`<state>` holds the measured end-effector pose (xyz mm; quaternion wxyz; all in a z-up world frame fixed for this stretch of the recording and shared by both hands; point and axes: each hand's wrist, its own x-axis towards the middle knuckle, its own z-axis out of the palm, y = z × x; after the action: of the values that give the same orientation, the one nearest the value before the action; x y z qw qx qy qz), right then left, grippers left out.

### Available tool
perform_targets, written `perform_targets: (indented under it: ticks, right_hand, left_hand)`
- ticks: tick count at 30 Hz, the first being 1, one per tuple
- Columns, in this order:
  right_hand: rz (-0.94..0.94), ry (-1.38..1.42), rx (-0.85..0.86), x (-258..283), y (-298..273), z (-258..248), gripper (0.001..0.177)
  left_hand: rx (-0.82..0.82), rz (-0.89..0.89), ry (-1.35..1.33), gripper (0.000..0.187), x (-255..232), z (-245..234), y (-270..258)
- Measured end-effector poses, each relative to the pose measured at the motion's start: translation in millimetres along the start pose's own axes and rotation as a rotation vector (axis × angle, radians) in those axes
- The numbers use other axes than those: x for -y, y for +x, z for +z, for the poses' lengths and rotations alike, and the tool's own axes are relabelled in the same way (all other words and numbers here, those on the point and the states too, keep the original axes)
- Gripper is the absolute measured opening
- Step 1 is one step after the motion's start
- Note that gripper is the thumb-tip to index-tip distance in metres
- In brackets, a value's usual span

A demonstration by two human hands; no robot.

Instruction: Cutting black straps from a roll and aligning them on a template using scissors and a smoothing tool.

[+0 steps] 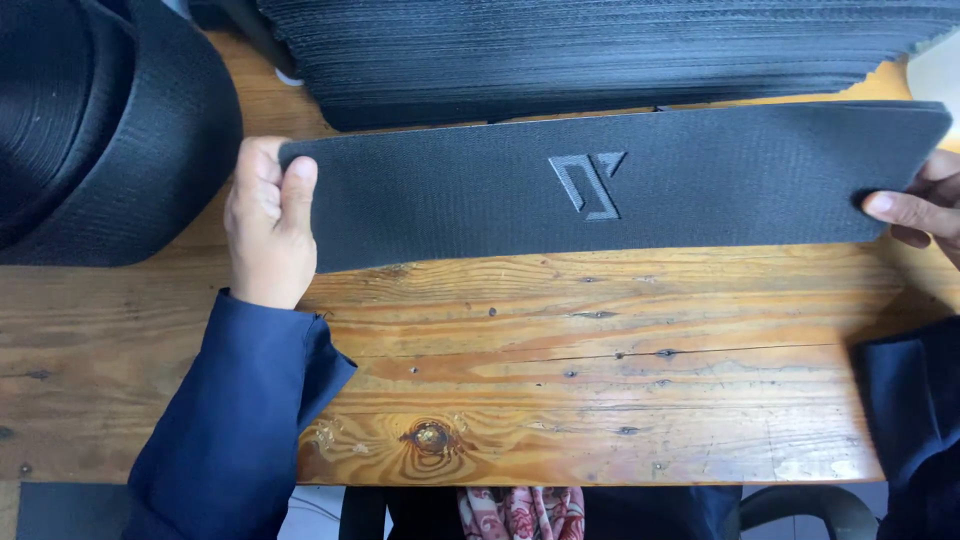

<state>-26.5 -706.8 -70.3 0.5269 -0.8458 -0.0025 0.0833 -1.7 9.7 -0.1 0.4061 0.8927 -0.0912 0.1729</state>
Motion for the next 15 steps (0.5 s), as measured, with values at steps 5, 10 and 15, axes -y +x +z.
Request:
perform_targets:
  ticks: [5,10,15]
  right_hand:
    - [0.036,0.006,0.036,25.8,-2.5,11.4,0.025]
    - [0.046,0.023,0.078,5.7,-3.2,4.0,0.030]
    - [0.078,-0.049,0.016,19.6,-0.7,-3.1,0.033]
  left_hand:
    - [-0.027,-0.013,-0.001,0.024,0.3,0.2,-0.3]
    - [0.022,-0.061,-0.076,0.019,-0.6,-8.9,2.5]
    - [0.089,-0.103,-0.130,0.019,-4.4,-25.8,5.0]
